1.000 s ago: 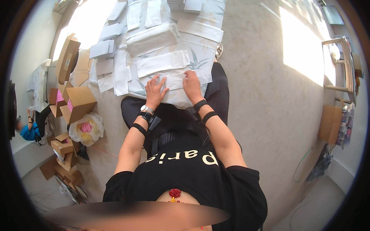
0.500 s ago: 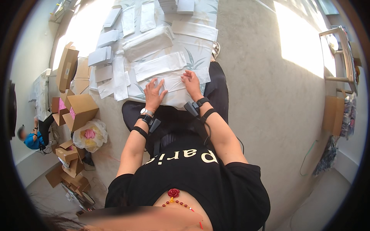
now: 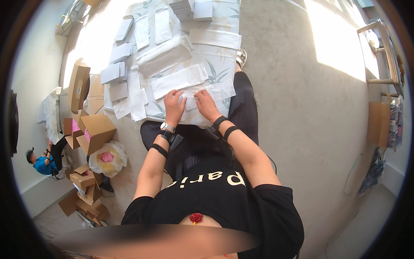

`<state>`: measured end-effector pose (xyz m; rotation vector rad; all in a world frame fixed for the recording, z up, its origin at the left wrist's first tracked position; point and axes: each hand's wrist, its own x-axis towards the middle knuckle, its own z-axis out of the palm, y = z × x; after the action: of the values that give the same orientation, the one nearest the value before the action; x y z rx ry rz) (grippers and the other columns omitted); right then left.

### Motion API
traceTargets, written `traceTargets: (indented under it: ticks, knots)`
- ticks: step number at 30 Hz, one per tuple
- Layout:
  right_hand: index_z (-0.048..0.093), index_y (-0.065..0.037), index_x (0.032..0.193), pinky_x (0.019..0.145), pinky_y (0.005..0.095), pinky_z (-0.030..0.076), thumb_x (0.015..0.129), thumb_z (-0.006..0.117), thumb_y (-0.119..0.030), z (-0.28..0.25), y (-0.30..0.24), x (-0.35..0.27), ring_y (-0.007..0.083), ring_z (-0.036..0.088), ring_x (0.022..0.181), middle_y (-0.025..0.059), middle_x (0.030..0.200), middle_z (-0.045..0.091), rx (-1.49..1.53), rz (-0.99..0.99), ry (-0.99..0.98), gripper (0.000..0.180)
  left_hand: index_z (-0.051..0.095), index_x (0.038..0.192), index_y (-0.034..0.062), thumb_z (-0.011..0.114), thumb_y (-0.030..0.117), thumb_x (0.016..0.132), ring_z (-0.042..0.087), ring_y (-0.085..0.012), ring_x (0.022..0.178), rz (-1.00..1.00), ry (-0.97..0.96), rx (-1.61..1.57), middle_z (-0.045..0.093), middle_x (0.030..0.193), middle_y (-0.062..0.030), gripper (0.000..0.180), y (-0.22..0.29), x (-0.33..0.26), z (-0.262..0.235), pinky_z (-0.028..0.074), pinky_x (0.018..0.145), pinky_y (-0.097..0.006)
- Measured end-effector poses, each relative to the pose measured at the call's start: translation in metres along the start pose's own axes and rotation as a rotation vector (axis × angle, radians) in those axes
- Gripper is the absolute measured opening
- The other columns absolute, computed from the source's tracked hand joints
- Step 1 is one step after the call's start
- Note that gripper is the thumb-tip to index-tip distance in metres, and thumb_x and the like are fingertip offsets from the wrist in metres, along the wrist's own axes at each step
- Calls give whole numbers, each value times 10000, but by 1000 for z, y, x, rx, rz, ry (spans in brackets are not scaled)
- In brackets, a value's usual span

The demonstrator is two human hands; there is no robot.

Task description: Folding and preparing white paper or plastic packaging components on the floor.

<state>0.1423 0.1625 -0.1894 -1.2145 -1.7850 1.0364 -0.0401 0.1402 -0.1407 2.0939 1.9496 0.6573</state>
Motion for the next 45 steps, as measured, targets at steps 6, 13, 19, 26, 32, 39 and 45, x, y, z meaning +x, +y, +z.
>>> traceTargets:
  ticks: [6,13,19,26,32,39,45]
  knots:
    - [644,13,1132,921,418,518,837,614,48,-2,-7,1,385,609,1034,190,1140,579,38,38,-42,299,684,1049,32,711,69,842,603,-352,1038,67,9,-160,654,1072,-151,213,16,74,33,497,917,-446]
    - [638,-8,1156,924,431,518,830,635,40,-5,-7,0,395,600,1076,195,1196,574,6,46,-62,329,668,851,74,714,153,825,624,-313,923,54,-19,84,639,929,-102,96,22,97,60,528,803,-436]
    - [640,-14,1145,925,424,520,825,637,42,-6,-10,1,393,596,1071,190,1182,569,26,43,-59,325,653,812,71,695,116,796,624,-321,913,33,23,13,634,911,-103,64,12,100,67,528,786,-443]
    - [633,-7,1135,901,406,541,821,640,46,-4,-5,1,366,618,1035,187,1173,563,27,34,-45,318,646,798,35,689,85,786,608,-339,884,70,132,-104,607,985,-150,68,-7,106,68,527,775,-435]
    - [629,-1,1137,898,394,549,820,652,38,-5,-5,1,345,630,1006,183,1180,554,-10,18,-66,320,647,807,22,715,101,794,618,-308,869,-240,12,-460,592,993,-146,106,-21,107,61,530,794,-401]
    - [632,-6,1145,912,397,544,819,657,32,-6,-3,0,344,632,1004,177,1188,552,-17,32,-76,329,660,862,35,732,130,795,622,-322,901,71,-80,-168,614,1003,-137,137,12,106,52,538,812,-420]
    - [634,-6,1150,931,403,534,806,643,41,-5,-6,1,361,611,1052,180,1190,553,-15,10,-77,348,678,850,59,715,144,797,626,-325,945,56,-24,-23,639,969,-111,107,9,107,58,532,826,-433]
